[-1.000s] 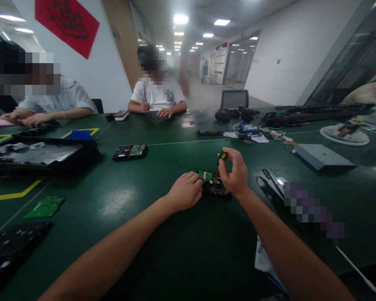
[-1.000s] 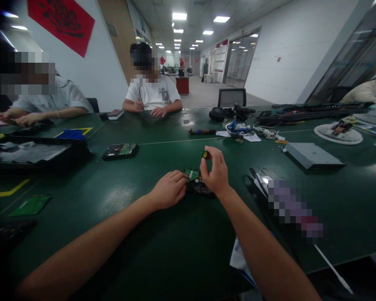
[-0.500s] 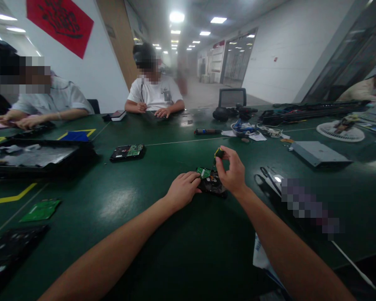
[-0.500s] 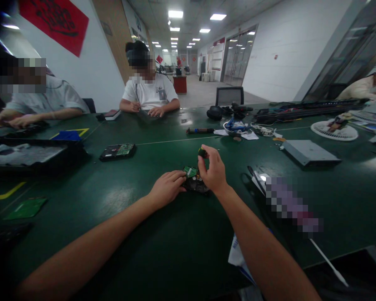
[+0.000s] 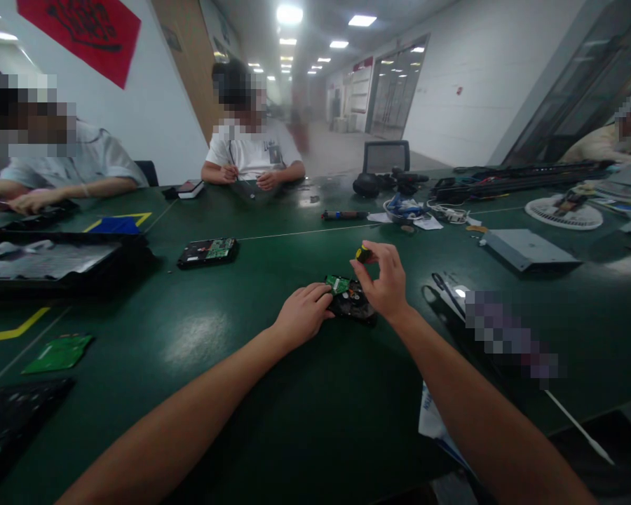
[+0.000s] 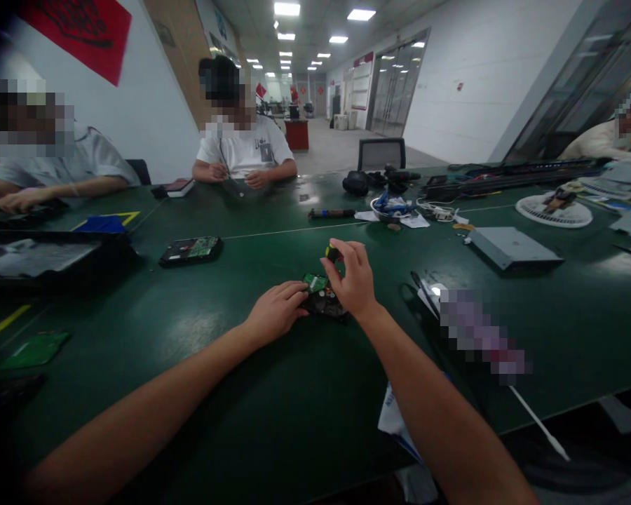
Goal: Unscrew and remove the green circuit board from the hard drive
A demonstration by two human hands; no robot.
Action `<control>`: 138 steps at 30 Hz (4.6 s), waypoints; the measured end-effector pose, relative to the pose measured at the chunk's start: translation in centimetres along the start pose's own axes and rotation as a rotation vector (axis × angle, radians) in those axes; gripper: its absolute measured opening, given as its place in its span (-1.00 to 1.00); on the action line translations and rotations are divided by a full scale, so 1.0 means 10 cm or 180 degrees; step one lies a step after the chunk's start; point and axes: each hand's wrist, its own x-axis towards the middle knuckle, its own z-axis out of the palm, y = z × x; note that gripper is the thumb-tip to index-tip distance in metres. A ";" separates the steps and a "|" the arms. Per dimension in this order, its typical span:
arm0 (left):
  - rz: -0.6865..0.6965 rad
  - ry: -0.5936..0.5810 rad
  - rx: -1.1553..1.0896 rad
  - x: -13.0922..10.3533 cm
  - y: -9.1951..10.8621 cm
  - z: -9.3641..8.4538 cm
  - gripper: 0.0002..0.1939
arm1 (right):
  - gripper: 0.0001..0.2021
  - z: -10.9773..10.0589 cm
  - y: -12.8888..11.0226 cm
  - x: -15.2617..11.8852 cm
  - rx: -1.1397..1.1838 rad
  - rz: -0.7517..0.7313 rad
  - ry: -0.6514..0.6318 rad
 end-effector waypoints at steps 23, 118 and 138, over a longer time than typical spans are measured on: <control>-0.0324 0.0140 0.0019 -0.03 0.25 -0.05 -0.59 | -0.55 0.04 -0.04 0.01 -0.0016 -0.0093 0.0080; -0.0564 0.0454 -0.0730 -0.05 -0.10 0.06 -0.69 | -0.54 0.03 0.01 -0.03 -0.0025 -0.0021 0.0091; -0.0591 0.0439 -0.0688 -0.05 -0.10 0.07 -0.69 | -0.57 0.04 0.01 -0.03 0.0077 0.0056 0.0117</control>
